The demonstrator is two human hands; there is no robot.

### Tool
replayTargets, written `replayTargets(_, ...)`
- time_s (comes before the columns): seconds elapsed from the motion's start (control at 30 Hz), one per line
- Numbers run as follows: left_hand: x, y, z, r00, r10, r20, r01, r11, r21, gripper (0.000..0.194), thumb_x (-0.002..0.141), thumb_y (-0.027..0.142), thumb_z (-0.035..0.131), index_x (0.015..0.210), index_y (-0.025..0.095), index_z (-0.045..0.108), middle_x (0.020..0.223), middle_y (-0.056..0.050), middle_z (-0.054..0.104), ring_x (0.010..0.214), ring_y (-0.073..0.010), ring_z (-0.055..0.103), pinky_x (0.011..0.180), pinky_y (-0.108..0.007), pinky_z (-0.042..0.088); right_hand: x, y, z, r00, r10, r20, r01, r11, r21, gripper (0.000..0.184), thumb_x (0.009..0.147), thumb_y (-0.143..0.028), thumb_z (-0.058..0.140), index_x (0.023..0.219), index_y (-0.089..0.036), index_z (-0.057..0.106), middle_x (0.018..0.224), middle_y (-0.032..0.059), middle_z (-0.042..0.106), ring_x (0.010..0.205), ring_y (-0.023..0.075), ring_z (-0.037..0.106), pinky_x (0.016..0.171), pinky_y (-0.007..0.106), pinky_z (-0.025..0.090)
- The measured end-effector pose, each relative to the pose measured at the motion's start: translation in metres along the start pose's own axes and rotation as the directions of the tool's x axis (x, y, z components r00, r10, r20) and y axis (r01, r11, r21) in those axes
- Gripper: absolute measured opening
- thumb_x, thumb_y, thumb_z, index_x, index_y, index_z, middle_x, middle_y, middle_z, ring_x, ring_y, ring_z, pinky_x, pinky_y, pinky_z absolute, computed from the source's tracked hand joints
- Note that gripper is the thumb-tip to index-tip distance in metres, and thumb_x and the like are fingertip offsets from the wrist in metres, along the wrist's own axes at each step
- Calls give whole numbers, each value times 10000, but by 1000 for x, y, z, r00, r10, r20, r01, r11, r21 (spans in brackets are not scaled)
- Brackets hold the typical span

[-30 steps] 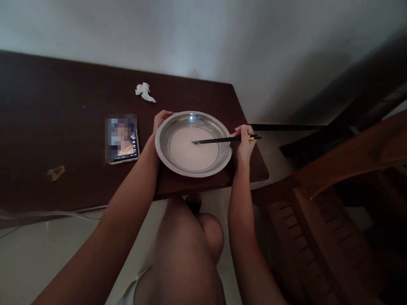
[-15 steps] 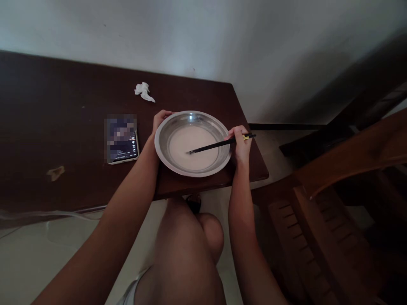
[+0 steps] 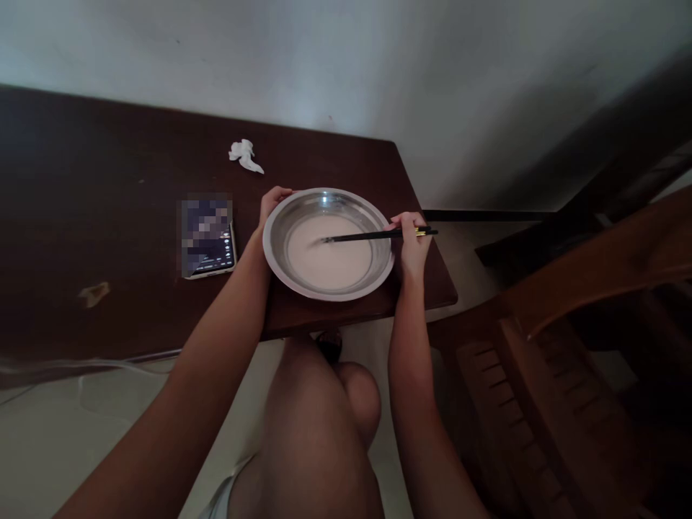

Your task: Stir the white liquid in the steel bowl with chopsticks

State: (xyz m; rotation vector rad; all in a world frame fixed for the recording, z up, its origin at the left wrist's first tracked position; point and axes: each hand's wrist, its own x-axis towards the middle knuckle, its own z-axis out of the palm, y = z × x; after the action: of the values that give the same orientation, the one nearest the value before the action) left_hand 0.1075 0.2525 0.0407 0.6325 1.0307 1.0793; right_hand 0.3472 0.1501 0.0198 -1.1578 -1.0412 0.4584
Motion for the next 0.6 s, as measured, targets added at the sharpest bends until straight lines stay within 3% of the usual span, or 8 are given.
replayTargets(0.1, -1, 1, 2, 1000, -6, -5, 6, 1000, -22, 236, 867, 222, 498, 684, 244, 645, 631, -49, 685, 999, -281, 786, 873, -314, 628, 1, 3, -1, 996, 0, -93, 1, 1000, 12, 542, 880, -761, 604, 698, -251, 586, 530, -86, 559, 489, 95, 575, 636, 286, 516)
replayTargets(0.3, 1, 1, 0, 1000, -9, -16, 9, 1000, 4, 167, 853, 250, 544, 715, 250, 638, 630, -53, 687, 979, -297, 784, 868, -325, 623, -2, 0, -1, 996, 16, 88, -15, 1000, -19, 483, 898, -719, 618, 755, -258, 635, 527, -82, 539, 524, 118, 596, 656, 308, 539)
replayTargets(0.47, 4, 0, -2, 1000, -19, -6, 19, 999, 27, 98, 818, 288, 579, 749, 252, 637, 680, -49, 729, 1010, -313, 783, 878, -345, 606, 1, 3, -2, 995, -7, -95, 10, 999, 35, 521, 894, -739, 595, 697, -256, 598, 521, -82, 554, 473, 98, 558, 620, 289, 509)
replayTargets(0.6, 0, 2, 1, 999, -28, -28, 27, 999, -17, 185, 849, 236, 532, 692, 255, 629, 586, -30, 667, 934, -267, 776, 856, -303, 584, -1, 2, -2, 999, 16, 41, -17, 1000, 24, 499, 884, -734, 619, 724, -261, 637, 509, -81, 549, 473, 113, 557, 608, 298, 515)
